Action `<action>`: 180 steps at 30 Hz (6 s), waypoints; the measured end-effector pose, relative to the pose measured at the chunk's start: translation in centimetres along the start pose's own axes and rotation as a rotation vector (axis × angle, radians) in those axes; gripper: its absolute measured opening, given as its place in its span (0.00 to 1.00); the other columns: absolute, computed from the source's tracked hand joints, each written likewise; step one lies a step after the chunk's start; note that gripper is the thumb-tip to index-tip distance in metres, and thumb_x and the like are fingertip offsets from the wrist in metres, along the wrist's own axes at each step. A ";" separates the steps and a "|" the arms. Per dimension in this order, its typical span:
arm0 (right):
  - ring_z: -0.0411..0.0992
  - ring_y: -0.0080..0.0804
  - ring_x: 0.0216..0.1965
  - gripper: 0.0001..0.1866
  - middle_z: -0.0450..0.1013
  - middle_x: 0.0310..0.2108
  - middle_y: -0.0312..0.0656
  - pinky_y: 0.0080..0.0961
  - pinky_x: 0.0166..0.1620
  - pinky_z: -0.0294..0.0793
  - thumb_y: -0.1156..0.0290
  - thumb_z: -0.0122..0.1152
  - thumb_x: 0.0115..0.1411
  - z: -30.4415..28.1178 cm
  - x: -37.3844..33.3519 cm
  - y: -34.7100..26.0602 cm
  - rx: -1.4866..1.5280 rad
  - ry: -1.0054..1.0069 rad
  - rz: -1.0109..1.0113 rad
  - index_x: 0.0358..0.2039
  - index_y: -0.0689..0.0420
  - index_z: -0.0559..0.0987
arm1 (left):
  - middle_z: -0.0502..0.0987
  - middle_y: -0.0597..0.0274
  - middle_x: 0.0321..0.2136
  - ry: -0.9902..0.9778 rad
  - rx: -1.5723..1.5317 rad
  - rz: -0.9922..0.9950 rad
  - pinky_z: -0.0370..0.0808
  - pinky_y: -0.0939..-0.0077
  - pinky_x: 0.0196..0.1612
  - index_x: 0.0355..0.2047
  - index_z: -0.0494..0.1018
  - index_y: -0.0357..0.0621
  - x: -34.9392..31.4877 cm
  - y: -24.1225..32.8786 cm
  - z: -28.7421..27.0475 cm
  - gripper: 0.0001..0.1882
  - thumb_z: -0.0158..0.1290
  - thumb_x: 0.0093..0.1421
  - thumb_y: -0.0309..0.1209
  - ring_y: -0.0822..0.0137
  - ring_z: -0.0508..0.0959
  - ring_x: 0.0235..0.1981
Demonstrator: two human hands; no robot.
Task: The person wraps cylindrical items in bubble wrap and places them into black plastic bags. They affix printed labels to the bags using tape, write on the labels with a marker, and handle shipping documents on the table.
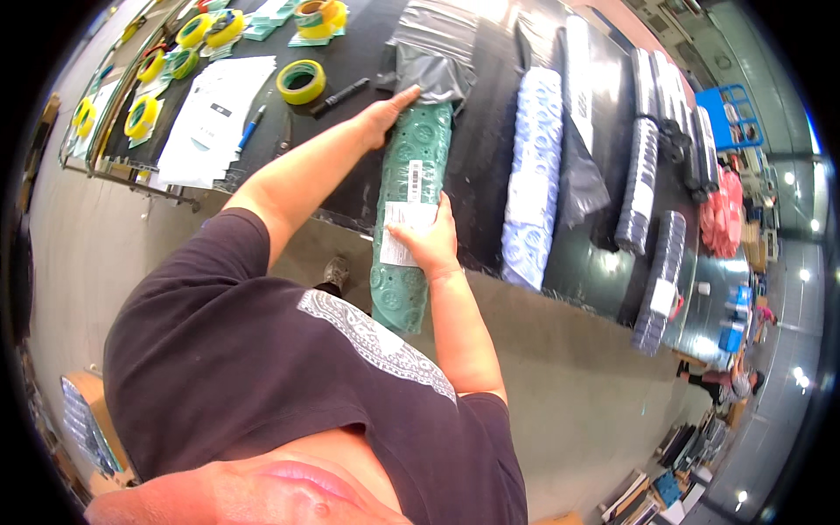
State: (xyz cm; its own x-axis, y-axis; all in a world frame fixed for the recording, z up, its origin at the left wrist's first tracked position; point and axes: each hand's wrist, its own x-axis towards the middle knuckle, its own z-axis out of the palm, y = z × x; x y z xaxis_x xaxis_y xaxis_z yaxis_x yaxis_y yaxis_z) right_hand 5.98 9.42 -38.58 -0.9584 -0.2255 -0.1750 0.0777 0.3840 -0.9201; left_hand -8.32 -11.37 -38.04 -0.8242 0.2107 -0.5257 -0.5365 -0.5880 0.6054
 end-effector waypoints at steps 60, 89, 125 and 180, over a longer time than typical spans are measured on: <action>0.55 0.21 0.24 0.16 0.58 0.19 0.32 0.26 0.27 0.60 0.76 0.59 0.62 -3.9 -1.9 5.0 -0.290 -0.309 -0.098 0.21 0.59 0.63 | 0.79 0.53 0.22 -0.477 1.706 0.610 0.75 0.54 0.32 0.23 0.79 0.47 -13.3 -8.7 -11.0 0.12 0.57 0.49 0.41 0.48 0.79 0.27; 0.76 0.38 0.49 0.35 0.70 0.57 0.49 0.30 0.45 0.77 0.72 0.65 0.59 -5.3 -10.8 5.0 0.239 -0.315 0.649 0.66 0.59 0.63 | 0.71 0.45 0.58 -0.392 1.049 -0.570 0.77 0.59 0.51 0.71 0.40 0.34 -18.5 -7.8 -9.0 0.58 0.65 0.56 0.48 0.53 0.75 0.55; 0.76 0.38 0.34 0.08 0.76 0.32 0.36 0.34 0.38 0.77 0.66 0.69 0.49 5.5 -2.5 -3.3 -0.430 -0.432 -0.457 0.32 0.51 0.84 | 0.79 0.69 0.36 -0.122 0.773 -0.142 0.74 0.80 0.44 0.42 0.78 0.40 -20.8 -12.0 -8.8 0.09 0.56 0.62 0.28 0.78 0.76 0.37; 0.73 0.22 0.42 0.15 0.78 0.37 0.36 0.19 0.48 0.70 0.63 0.53 0.71 -4.0 9.6 0.6 0.582 0.296 -0.263 0.42 0.62 0.81 | 0.80 0.58 0.35 -0.215 1.139 1.145 0.76 0.72 0.41 0.36 0.79 0.38 -6.6 0.6 -4.6 0.11 0.63 0.51 0.24 0.58 0.80 0.36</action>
State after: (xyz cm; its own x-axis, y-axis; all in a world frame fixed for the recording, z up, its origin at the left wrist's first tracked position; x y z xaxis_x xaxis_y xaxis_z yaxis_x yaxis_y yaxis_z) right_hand -4.24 11.05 -39.44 -0.9936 0.0402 0.1059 -0.1120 -0.2098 -0.9713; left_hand -2.35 -16.75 -36.97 -0.8205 0.2506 0.5137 0.5711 0.3231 0.7546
